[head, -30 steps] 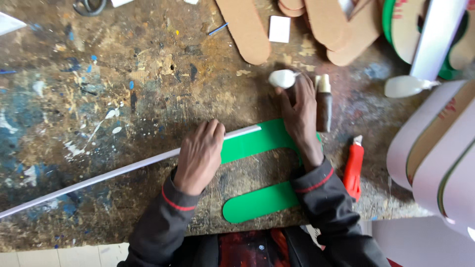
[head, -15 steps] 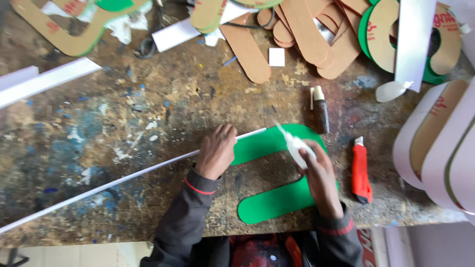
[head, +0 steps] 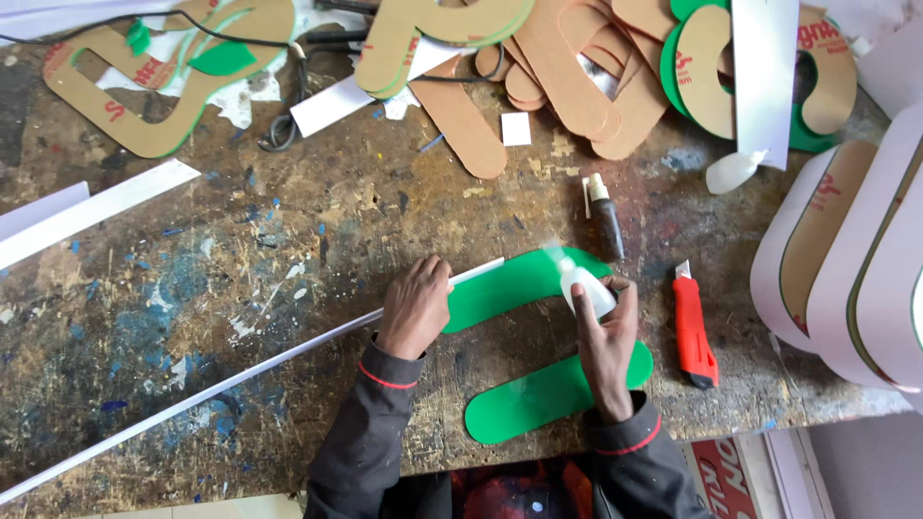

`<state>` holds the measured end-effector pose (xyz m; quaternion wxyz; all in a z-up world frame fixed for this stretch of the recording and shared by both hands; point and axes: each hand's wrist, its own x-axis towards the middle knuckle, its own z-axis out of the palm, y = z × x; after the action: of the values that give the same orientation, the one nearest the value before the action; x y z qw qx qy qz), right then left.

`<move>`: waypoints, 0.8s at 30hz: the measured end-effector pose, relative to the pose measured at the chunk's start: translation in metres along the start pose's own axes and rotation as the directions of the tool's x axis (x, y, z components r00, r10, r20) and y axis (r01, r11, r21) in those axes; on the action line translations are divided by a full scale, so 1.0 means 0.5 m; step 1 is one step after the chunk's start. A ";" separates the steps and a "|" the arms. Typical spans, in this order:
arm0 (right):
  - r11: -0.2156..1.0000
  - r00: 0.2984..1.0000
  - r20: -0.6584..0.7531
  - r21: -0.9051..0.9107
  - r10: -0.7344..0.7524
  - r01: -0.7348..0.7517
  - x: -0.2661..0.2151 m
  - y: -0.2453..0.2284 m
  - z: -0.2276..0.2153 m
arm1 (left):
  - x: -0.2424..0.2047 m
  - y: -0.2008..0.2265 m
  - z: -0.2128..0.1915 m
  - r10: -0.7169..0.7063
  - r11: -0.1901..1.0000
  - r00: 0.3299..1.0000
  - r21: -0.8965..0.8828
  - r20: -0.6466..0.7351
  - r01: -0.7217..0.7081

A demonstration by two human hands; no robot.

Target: The person applies glue from a bottle onto a green U-shaped object and presses a white strip along its edge. They continue to apply glue and smooth the strip down the length of the object, ensuring it adheres properly.

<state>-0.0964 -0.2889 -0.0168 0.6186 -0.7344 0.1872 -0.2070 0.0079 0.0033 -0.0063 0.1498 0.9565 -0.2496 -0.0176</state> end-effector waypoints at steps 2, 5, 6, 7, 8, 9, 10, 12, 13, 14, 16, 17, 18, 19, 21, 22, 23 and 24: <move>1.000 0.998 0.061 0.020 -0.025 0.024 0.040 -0.022 0.015 | 0.003 -0.005 0.006 -0.009 1.000 1.000 0.006 -0.001 0.009; 0.996 0.987 0.143 -0.050 -0.068 0.076 0.103 -0.067 0.044 | 0.001 0.005 -0.007 -0.012 1.000 1.000 -0.002 0.013 0.012; 0.984 0.980 0.174 -0.129 -0.096 0.120 0.125 -0.085 0.056 | 0.000 0.011 -0.018 -0.010 1.000 1.000 -0.007 0.013 0.010; 0.984 0.981 0.164 -0.130 -0.100 0.122 0.146 -0.077 0.081 | -0.001 0.010 -0.013 0.000 1.000 1.000 -0.007 0.011 0.000; 0.978 0.975 0.189 -0.153 -0.114 0.144 0.167 -0.072 0.106 | -0.002 0.008 -0.010 -0.003 1.000 1.000 -0.015 0.009 0.003; 0.970 0.967 0.217 -0.172 -0.135 0.174 0.194 -0.069 0.134 | 0.001 0.005 -0.010 -0.008 1.000 1.000 -0.022 -0.001 0.008; 0.969 0.967 0.210 -0.169 -0.145 0.182 0.208 -0.046 0.130 | 0.004 0.003 -0.006 0.000 1.000 1.000 -0.018 -0.010 0.000; 0.942 0.933 0.335 -0.251 -0.133 0.225 0.236 0.002 0.130 | 0.002 -0.006 0.005 0.002 1.000 1.000 -0.011 -0.012 -0.002; 0.939 0.928 0.344 -0.250 -0.140 0.234 0.225 -0.036 0.120 | 0.006 -0.005 0.008 -0.007 1.000 1.000 -0.013 -0.021 0.006; 0.934 0.934 0.337 -0.283 -0.114 0.216 0.214 -0.072 0.112 | 0.010 -0.007 0.013 -0.013 1.000 0.999 -0.004 -0.035 0.013; 0.924 0.932 0.356 -0.328 -0.069 0.194 0.196 -0.095 0.091 | -0.001 0.001 0.022 -0.048 0.999 0.998 -0.014 -0.038 0.047; 0.924 0.930 0.365 -0.338 -0.047 0.180 0.197 -0.083 0.083 | 0.000 0.003 0.020 -0.043 0.999 0.998 -0.001 -0.045 0.043; 0.923 0.927 0.374 -0.348 -0.026 0.166 0.199 -0.071 0.072 | 0.002 0.007 0.019 -0.039 0.999 0.998 0.012 -0.052 0.040; 0.922 0.928 0.373 -0.351 -0.024 0.165 0.195 -0.074 0.072 | -0.001 0.004 0.025 -0.038 0.999 0.998 0.010 -0.050 0.038; 0.880 0.908 0.419 -0.433 0.004 0.196 0.191 -0.082 0.070 | 0.002 0.000 0.032 -0.048 0.999 0.998 0.018 -0.034 0.049; 0.880 0.911 0.413 -0.433 0.003 0.194 0.185 -0.094 0.072 | 0.006 0.000 0.031 -0.041 0.999 0.999 0.020 -0.034 0.042; 0.843 0.901 0.433 -0.469 -0.039 0.262 0.176 -0.107 0.073 | 0.005 0.002 0.031 -0.053 0.998 0.998 0.015 -0.035 0.054; 0.801 0.887 0.455 -0.502 -0.078 0.327 0.167 -0.119 0.075 | 0.003 0.003 0.032 -0.066 0.998 0.997 0.010 -0.036 0.066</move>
<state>-0.0045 -0.2921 0.0424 0.3716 -0.9268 0.0237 -0.0492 0.0071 -0.0030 -0.0210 0.1483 0.9652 -0.2154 -0.0039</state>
